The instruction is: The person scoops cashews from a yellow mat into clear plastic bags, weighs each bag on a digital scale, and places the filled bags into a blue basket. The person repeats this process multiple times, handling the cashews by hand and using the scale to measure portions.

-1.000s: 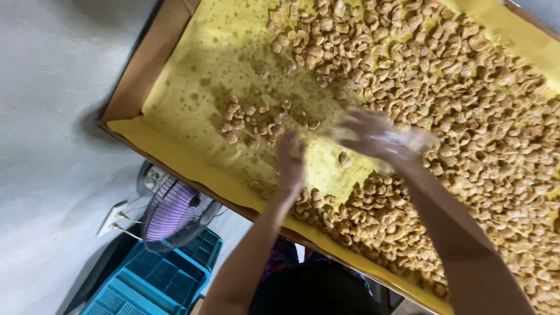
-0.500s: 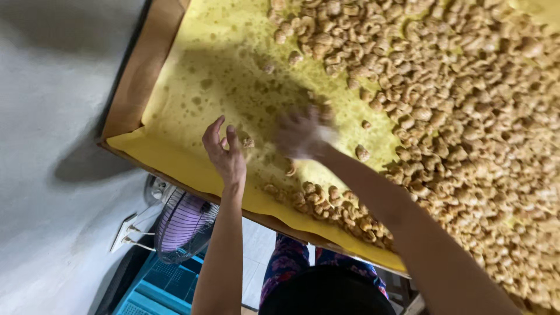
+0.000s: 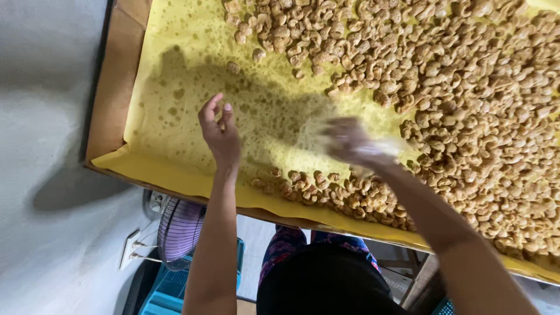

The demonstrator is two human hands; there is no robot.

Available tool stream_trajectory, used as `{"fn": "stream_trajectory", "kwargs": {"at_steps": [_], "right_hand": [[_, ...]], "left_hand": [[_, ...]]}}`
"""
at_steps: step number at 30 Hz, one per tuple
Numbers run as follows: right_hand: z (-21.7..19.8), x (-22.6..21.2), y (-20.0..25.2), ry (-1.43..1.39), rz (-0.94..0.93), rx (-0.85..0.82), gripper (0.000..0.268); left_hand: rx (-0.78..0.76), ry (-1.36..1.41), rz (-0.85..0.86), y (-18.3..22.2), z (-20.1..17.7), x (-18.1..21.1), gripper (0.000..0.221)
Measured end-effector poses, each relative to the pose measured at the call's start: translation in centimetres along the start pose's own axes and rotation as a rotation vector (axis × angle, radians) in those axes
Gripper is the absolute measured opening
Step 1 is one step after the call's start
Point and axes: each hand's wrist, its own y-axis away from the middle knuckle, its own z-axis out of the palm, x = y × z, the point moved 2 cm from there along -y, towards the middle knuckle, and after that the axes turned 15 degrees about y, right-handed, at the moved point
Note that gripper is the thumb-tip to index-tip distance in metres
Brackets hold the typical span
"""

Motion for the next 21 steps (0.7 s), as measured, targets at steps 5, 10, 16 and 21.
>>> {"fn": "stream_trajectory", "kwargs": {"at_steps": [5,10,16,21], "right_hand": [[8.7,-13.7,-11.7,0.644,-0.402,-0.018,0.051],[10.5,-14.1,-9.7,0.769,-0.382,-0.089,0.053],[9.3,0.6,0.1,0.749,-0.24,-0.028,0.056],[6.6,15.9,10.3,0.467,0.152,0.098,0.058]], "left_hand": [[-0.005,0.018,-0.017,0.9,-0.5,0.3,0.034],[-0.049,0.011,-0.07,2.4,0.8,-1.0,0.04],[-0.186,0.006,-0.09,2.4,4.9,-2.4,0.041],[-0.298,-0.019,-0.129,2.7,11.0,-2.8,0.04]]}}
